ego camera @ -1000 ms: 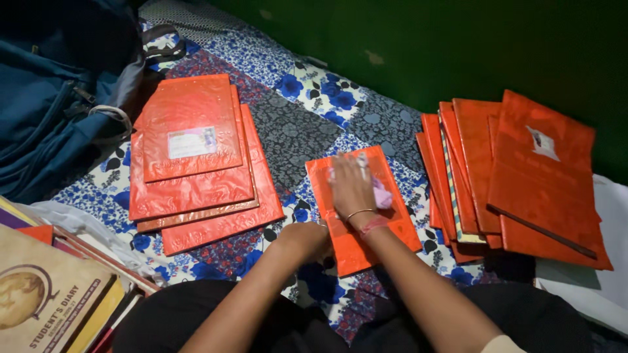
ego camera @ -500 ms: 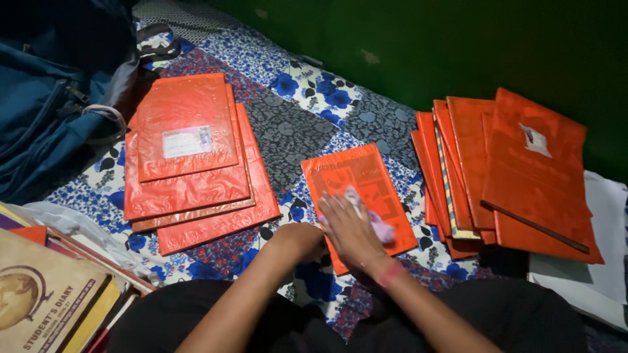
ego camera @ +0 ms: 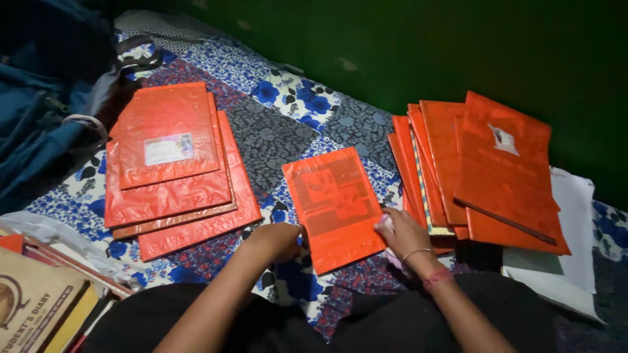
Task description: The person wipes orange folders with a cloth and moves them between stacks on a bed.
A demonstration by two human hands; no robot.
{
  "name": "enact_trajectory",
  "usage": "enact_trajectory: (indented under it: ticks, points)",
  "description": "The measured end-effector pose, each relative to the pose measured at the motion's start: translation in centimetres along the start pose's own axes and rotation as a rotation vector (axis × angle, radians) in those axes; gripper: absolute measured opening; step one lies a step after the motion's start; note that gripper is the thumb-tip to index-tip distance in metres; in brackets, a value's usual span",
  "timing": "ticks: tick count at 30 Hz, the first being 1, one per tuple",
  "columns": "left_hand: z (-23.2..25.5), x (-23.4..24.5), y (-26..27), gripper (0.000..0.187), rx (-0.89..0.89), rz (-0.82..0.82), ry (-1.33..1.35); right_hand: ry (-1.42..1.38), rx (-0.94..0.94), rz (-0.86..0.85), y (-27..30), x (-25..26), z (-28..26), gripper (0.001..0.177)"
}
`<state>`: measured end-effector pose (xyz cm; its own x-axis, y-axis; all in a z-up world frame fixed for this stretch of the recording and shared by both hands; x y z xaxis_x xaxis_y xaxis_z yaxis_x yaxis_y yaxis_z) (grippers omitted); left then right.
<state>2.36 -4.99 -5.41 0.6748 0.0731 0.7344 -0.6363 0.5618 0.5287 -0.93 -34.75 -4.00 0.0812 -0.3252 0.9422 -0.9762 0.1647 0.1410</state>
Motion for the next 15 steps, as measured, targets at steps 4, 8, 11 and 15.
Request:
enact_trajectory:
  ticks: [4, 8, 11, 15]
  points:
    - [-0.1, 0.2, 0.0, 0.051, 0.015, 0.0, -0.023, -0.12, -0.098, -0.141, -0.4, 0.6, -0.3, 0.065]
    - [-0.7, -0.7, -0.9, 0.065, 0.019, 0.032, -0.07, -0.259, -0.203, -0.399, 0.0, -1.6, -0.8, 0.058]
    - [-1.0, -1.0, -1.1, 0.072, 0.016, 0.036, -0.076, -0.708, 0.144, -0.348, -0.3, -1.3, -2.7, 0.05]
    - [-0.2, 0.2, -0.3, 0.087, 0.062, -0.025, 0.021, -1.137, 0.113, -0.368, -0.6, -1.3, -3.5, 0.048]
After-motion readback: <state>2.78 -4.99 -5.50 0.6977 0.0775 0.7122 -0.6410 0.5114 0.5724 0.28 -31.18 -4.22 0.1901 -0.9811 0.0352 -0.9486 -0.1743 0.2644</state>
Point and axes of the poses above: each hand's wrist, its own y-axis away from the middle knuckle, its own x-axis out of the back of the hand, z = x × y, the point moved 6 cm from there along -y, towards the middle knuckle, and after that the axes turned 2 degrees about -x, right-handed, at the moved point
